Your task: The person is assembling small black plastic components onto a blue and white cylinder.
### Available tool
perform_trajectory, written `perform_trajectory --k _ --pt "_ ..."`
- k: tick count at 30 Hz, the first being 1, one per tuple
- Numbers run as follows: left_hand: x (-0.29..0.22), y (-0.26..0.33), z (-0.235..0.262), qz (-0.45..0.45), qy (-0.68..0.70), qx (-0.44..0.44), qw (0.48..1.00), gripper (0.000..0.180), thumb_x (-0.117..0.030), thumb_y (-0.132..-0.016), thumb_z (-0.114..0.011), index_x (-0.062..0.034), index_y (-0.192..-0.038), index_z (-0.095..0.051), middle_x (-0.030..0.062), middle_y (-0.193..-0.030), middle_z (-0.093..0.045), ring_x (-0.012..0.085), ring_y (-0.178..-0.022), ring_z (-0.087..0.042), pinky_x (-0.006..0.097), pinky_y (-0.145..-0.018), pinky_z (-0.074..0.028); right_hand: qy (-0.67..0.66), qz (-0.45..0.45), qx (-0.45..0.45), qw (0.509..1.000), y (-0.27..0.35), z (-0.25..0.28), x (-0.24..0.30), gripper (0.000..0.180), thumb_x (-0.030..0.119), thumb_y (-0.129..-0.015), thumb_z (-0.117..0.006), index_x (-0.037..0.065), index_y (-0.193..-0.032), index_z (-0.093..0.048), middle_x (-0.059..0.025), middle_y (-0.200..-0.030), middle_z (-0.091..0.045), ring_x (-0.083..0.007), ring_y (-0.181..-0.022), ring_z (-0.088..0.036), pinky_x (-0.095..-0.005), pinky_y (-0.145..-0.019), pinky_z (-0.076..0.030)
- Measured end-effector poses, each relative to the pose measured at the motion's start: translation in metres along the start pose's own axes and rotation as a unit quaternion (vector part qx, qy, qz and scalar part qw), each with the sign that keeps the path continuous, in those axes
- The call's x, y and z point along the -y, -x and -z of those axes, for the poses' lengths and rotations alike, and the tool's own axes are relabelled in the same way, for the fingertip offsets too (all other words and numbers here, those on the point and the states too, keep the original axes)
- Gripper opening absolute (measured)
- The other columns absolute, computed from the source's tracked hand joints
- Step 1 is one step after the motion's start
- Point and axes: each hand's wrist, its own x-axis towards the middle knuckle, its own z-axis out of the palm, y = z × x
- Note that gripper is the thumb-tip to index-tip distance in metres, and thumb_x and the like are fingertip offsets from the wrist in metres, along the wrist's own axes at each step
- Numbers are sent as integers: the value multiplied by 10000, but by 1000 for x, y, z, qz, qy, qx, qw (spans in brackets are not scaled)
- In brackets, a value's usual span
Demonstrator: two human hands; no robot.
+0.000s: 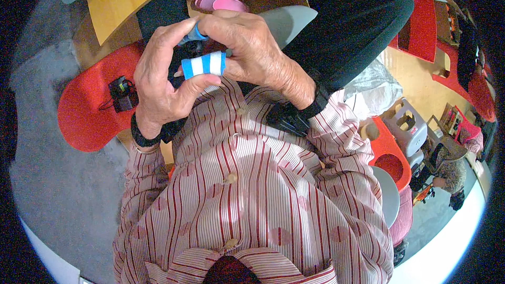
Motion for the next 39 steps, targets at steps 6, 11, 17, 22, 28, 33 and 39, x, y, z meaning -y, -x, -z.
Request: perform_trajectory --k 6,11,17,22,28,33,39 --pt "4 3 -2 -7 23 -22 999 622 -314 -646 -770 19 -1116 -534 154 -972 -591 313 -849 -582 370 -761 -472 21 21 1 1000 1 -2 1 360 272 -657 -717 39 -856 -527 -106 -673 -504 -309 -628 -528 -372 -544 -428" --pt "6 1 1 -1 13 -9 1000 627 -301 -652 -767 4 -1151 -540 142 -999 -588 311 -881 -572 370 -770 -470 11 -6 -5 1000 -1 -4 -2 350 246 -660 -721 30 -848 -518 -112 -681 -500 -311 -629 -537 -361 -549 -435" --pt "12 2 8 -46 -21 -12 999 533 -58 -618 -721 -68 -1136 -595 115 -1067 -560 263 -913 -546 338 -769 -468 -99 -146 33 984 4 7 5 435 242 -659 -810 24 -949 -570 -7 -815 -568 -76 -741 -569 -223 -623 -482" --pt "8 -4 12 -115 -127 -34 985 370 -67 -554 -693 -110 -921 -691 78 -1021 -581 222 -883 -556 337 -744 -453 -177 -201 19 963 10 -5 1 403 229 -681 -787 12 -945 -572 -25 -759 -575 -88 -698 -548 -247 -618 -479" --pt "18 2 0 -139 -134 -86 977 342 -128 -549 -683 -137 -891 -700 41 -966 -611 207 -845 -569 311 -721 -430 -204 -188 16 961 9 -5 7 397 193 -678 -784 21 -979 -590 -38 -787 -596 -89 -713 -549 -248 -638 -479" --pt "21 4 1 -140 -126 -72 980 342 -151 -550 -677 -148 -891 -704 36 -970 -612 210 -875 -561 320 -727 -418 -170 -217 35 961 7 -2 8 400 178 -661 -790 25 -976 -597 -35 -775 -595 -71 -696 -527 -260 -600 -479" --pt "21 4 3 -120 -105 -54 986 362 -167 -529 -688 -151 -890 -704 30 -976 -611 214 -896 -554 328 -741 -412 -128 -217 60 966 2 2 12 397 174 -652 -794 20 -958 -592 -41 -752 -586 -71 -681 -519 -259 -591 -477"
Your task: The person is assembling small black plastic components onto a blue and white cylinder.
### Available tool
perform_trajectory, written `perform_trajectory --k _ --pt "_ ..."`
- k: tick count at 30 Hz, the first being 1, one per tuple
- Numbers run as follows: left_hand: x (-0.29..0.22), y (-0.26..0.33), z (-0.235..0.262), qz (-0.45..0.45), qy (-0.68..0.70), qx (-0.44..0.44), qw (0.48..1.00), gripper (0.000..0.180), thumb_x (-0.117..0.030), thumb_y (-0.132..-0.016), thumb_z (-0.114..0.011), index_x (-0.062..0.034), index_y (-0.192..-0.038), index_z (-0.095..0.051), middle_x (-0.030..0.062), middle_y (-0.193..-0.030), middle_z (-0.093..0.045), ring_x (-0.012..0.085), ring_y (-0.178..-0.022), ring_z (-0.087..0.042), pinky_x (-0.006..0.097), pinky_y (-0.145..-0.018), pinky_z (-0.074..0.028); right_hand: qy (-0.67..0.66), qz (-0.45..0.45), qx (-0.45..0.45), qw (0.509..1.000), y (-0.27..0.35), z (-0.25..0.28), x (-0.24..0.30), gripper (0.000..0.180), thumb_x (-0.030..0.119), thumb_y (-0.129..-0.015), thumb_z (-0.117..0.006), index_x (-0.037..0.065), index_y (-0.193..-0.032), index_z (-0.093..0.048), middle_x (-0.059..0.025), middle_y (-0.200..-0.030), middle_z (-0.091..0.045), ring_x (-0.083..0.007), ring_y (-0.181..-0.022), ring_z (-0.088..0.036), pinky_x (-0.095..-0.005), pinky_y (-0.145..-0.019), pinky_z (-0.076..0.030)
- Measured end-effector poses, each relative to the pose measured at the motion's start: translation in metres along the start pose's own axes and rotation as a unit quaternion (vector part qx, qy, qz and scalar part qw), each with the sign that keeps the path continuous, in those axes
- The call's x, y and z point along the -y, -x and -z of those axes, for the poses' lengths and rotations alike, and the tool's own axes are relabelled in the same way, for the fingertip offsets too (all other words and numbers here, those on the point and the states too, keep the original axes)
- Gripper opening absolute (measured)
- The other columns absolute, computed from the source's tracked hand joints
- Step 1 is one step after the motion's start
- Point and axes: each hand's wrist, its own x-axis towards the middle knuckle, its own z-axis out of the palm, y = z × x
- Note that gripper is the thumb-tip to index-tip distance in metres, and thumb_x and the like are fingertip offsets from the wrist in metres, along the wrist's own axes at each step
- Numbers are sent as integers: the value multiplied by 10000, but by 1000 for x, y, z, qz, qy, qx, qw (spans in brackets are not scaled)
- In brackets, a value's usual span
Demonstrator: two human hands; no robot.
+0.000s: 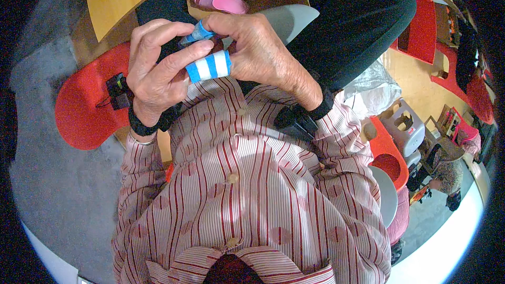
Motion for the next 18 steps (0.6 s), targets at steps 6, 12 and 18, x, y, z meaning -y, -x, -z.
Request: perform_trajectory --k 6,12,18 --pt "2 -1 -1 -11 -6 -14 1000 378 -162 -516 -696 -153 -894 -702 28 -979 -610 214 -896 -556 327 -733 -414 -8 47 -37 998 -3 -6 -1 388 140 -650 -790 15 -958 -590 -38 -745 -582 -71 -677 -516 -260 -590 -474" --pt "3 5 4 46 71 28 996 348 -41 -633 -660 -80 -979 -676 95 -1023 -610 252 -921 -566 346 -786 -443 55 49 -34 997 -3 0 -1 392 142 -639 -795 21 -946 -583 -53 -710 -557 -110 -656 -559 -260 -584 -472" --pt "-13 6 9 178 219 8 959 711 -437 -712 -720 55 -1183 -517 182 -1143 -558 270 -961 -574 337 -834 -442 101 139 -55 984 -7 -6 0 365 151 -601 -779 27 -870 -567 -92 -706 -544 -236 -652 -549 -321 -569 -447"
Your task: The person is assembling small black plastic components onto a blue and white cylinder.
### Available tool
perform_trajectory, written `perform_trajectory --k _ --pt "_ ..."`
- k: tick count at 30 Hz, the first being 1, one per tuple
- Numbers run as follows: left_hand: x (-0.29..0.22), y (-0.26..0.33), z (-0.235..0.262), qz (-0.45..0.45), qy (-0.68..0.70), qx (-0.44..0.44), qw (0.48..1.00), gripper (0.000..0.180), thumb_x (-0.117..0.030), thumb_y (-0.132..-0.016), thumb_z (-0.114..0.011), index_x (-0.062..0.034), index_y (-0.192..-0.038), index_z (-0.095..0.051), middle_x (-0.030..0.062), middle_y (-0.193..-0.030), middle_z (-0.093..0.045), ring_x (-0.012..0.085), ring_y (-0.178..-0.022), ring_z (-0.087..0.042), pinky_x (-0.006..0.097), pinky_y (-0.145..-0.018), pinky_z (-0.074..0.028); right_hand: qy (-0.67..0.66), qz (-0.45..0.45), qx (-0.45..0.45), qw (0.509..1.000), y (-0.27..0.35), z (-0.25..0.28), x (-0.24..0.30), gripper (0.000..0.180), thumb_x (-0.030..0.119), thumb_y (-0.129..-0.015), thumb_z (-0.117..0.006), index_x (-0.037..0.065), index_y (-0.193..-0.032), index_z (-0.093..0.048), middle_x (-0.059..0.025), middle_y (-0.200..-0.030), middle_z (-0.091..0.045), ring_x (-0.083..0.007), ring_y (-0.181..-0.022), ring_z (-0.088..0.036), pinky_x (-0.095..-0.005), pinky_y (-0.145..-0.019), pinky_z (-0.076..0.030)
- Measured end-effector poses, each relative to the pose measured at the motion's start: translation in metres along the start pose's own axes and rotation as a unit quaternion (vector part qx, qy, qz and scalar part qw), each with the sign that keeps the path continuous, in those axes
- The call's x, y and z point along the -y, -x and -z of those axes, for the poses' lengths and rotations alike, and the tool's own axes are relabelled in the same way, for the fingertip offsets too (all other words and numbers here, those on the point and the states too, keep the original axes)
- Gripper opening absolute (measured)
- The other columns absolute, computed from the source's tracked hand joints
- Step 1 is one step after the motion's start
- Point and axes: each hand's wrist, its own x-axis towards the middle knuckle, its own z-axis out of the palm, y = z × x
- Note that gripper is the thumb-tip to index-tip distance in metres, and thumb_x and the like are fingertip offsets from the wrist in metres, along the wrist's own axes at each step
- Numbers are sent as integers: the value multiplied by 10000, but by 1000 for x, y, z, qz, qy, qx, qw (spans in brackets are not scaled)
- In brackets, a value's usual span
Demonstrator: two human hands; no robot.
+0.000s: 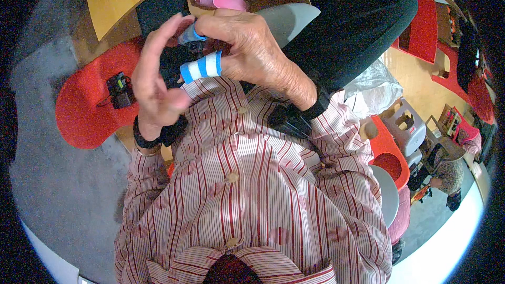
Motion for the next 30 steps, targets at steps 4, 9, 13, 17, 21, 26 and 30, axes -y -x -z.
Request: perform_trajectory --k 4,9,13,17,21,26,30 --pt "6 -2 -21 -47 -66 -43 996 825 -551 -600 -747 45 -1130 -534 159 -1020 -576 267 -881 -578 342 -779 -461 6 15 3 1000 -2 -2 0 361 153 -578 -769 28 -829 -541 -102 -696 -532 -271 -657 -528 -348 -564 -432" --pt "10 -5 -22 -80 -134 -78 985 711 -534 -620 -756 22 -1021 -568 119 -855 -586 248 -728 -586 315 -658 -480 -5 71 5 997 -2 -3 0 370 227 -600 -747 29 -799 -506 -99 -678 -499 -294 -639 -509 -365 -563 -421" --pt "9 -8 -22 -104 -141 -83 981 647 -509 -639 -760 15 -970 -578 102 -798 -586 242 -678 -585 302 -617 -480 -19 73 -5 997 1 -6 -1 375 278 -618 -729 36 -793 -502 -99 -686 -500 -300 -632 -502 -369 -557 -411" --pt "11 -10 -22 -116 -144 -86 979 635 -511 -644 -755 12 -960 -583 109 -801 -598 244 -663 -587 301 -600 -481 4 90 -18 996 0 -6 -1 362 286 -634 -716 43 -803 -506 -96 -679 -492 -296 -629 -503 -363 -548 -405" --pt "11 -13 -24 -116 -163 -84 976 626 -508 -651 -751 12 -960 -586 115 -824 -605 241 -671 -590 304 -605 -484 -5 66 -29 997 1 -5 -3 349 257 -624 -721 46 -815 -518 -94 -678 -487 -295 -638 -508 -363 -551 -412" --pt "8 -12 -20 -156 -152 -74 973 627 -476 -739 -693 77 -1003 -561 154 -843 -617 264 -699 -602 328 -622 -492 -2 80 -32 996 2 -8 -3 330 215 -596 -732 54 -796 -525 -79 -683 -499 -284 -635 -510 -363 -552 -414" --pt "11 -11 -22 -170 -155 -101 968 577 -428 -664 -768 21 -979 -588 117 -839 -612 241 -664 -592 301 -598 -484 7 126 -21 992 -2 -5 0 311 202 -585 -733 64 -771 -524 -60 -649 -493 -264 -609 -502 -355 -537 -403"
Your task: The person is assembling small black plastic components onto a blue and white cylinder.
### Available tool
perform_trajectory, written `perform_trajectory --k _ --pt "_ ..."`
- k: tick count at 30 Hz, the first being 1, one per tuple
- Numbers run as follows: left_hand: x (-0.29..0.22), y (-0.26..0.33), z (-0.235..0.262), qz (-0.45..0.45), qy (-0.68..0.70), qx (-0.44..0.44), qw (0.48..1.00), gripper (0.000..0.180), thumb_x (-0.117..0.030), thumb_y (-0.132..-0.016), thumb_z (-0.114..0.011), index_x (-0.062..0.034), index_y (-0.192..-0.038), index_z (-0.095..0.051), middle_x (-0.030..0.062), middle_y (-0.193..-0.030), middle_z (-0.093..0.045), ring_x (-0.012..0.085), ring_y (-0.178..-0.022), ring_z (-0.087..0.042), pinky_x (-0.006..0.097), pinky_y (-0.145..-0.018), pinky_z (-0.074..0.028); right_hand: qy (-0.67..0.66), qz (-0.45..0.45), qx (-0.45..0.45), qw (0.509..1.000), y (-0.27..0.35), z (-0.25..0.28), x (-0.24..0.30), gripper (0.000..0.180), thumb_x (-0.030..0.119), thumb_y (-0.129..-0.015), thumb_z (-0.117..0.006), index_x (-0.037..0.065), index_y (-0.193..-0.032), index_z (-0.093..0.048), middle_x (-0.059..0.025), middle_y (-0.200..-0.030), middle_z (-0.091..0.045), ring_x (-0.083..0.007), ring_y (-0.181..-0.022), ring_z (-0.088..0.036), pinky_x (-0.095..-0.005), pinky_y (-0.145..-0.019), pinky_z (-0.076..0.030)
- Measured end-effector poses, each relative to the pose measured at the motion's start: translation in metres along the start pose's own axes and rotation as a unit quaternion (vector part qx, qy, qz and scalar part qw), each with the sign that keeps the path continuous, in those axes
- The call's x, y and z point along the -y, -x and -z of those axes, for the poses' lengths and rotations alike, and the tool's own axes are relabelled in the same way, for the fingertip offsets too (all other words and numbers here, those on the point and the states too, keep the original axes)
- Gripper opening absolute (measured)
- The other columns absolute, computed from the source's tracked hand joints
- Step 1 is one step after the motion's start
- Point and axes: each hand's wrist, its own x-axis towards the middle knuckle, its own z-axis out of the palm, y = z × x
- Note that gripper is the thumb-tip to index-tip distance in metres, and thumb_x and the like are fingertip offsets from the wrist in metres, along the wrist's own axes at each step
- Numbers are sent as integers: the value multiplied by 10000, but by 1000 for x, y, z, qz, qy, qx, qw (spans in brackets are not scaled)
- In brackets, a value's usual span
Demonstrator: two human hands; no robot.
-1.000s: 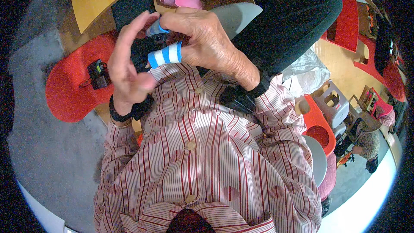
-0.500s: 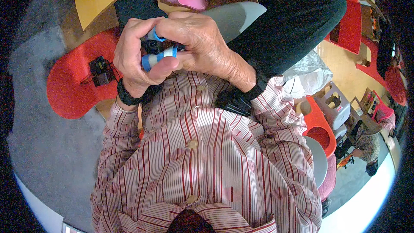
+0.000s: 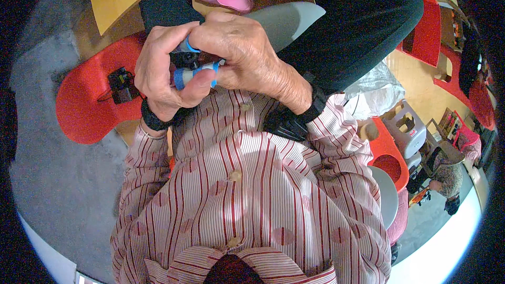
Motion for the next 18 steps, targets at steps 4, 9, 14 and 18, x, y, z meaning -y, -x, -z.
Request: perform_trajectory --k 4,9,14,18 --pt "1 -1 1 -6 7 -2 1000 484 -324 -662 -776 21 -950 -596 106 -789 -612 240 -632 -585 291 -577 -481 -9 -5 4 1000 0 0 2 305 207 -589 -730 66 -754 -516 -59 -626 -480 -261 -592 -492 -353 -525 -395" --pt "1 0 2 4 1 9 1000 490 -317 -641 -793 21 -936 -598 104 -779 -612 238 -626 -582 285 -568 -478 2 4 16 1000 2 0 -2 307 220 -607 -723 58 -749 -503 -67 -643 -487 -275 -600 -493 -359 -515 -397" --pt "-6 -5 0 -13 -9 1 1000 548 -397 -751 -700 75 -1008 -593 167 -855 -639 267 -685 -616 322 -616 -499 27 11 -32 999 2 -5 -5 317 237 -626 -712 54 -772 -498 -78 -660 -484 -286 -595 -486 -369 -517 -404" --pt "-4 -2 2 -24 -12 10 1000 587 -448 -793 -647 92 -1014 -586 179 -859 -640 273 -693 -623 327 -616 -505 23 20 -3 1000 3 -6 -5 324 250 -635 -709 52 -774 -495 -80 -644 -460 -287 -591 -483 -371 -514 -403"
